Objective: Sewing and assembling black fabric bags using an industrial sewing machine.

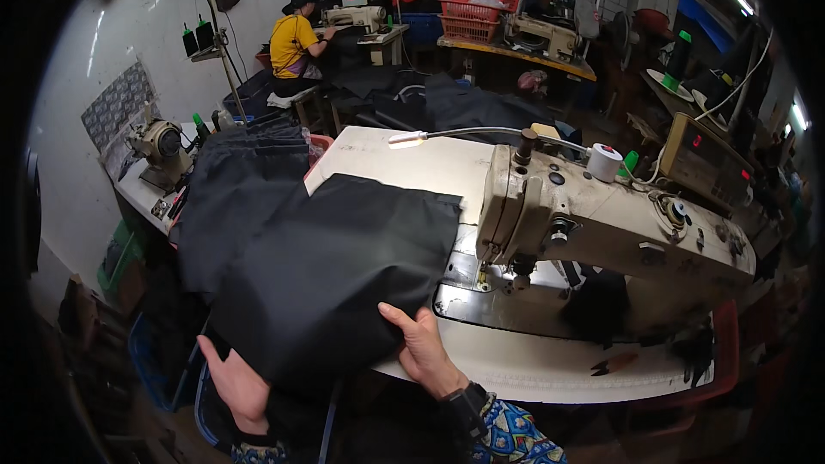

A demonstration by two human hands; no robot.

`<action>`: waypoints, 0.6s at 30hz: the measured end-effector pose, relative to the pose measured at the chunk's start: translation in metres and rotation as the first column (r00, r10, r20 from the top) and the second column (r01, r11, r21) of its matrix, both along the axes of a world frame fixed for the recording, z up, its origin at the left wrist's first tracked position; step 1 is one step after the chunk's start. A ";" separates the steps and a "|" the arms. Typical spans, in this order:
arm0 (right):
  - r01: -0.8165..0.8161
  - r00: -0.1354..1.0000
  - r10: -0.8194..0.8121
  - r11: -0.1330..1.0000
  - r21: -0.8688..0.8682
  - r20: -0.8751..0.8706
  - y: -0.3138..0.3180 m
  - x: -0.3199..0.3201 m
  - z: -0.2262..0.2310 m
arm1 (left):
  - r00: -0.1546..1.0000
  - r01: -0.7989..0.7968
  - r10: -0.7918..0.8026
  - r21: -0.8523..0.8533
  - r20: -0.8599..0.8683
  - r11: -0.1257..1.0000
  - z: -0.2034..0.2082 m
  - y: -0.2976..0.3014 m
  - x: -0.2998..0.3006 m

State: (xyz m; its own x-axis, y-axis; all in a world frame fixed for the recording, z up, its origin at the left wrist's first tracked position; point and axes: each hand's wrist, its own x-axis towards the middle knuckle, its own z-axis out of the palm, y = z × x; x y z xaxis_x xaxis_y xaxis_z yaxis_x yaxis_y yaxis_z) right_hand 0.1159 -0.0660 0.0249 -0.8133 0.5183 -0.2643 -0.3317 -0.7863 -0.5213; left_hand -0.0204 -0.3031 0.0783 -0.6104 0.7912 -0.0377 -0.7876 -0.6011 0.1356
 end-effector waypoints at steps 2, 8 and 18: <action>0.068 0.989 -0.100 0.960 0.273 0.107 0.000 0.012 0.007 | 0.908 0.208 -0.247 -0.149 -0.338 0.967 0.005 -0.010 0.015; -0.137 0.953 0.034 0.934 0.329 0.301 -0.011 0.025 0.031 | -0.106 0.870 -0.316 -0.242 -0.943 0.430 0.070 0.005 -0.005; -0.705 0.672 0.452 0.633 0.319 0.587 -0.060 0.099 0.008 | -0.760 -0.607 -0.535 0.111 -0.369 0.787 -0.075 0.167 -0.010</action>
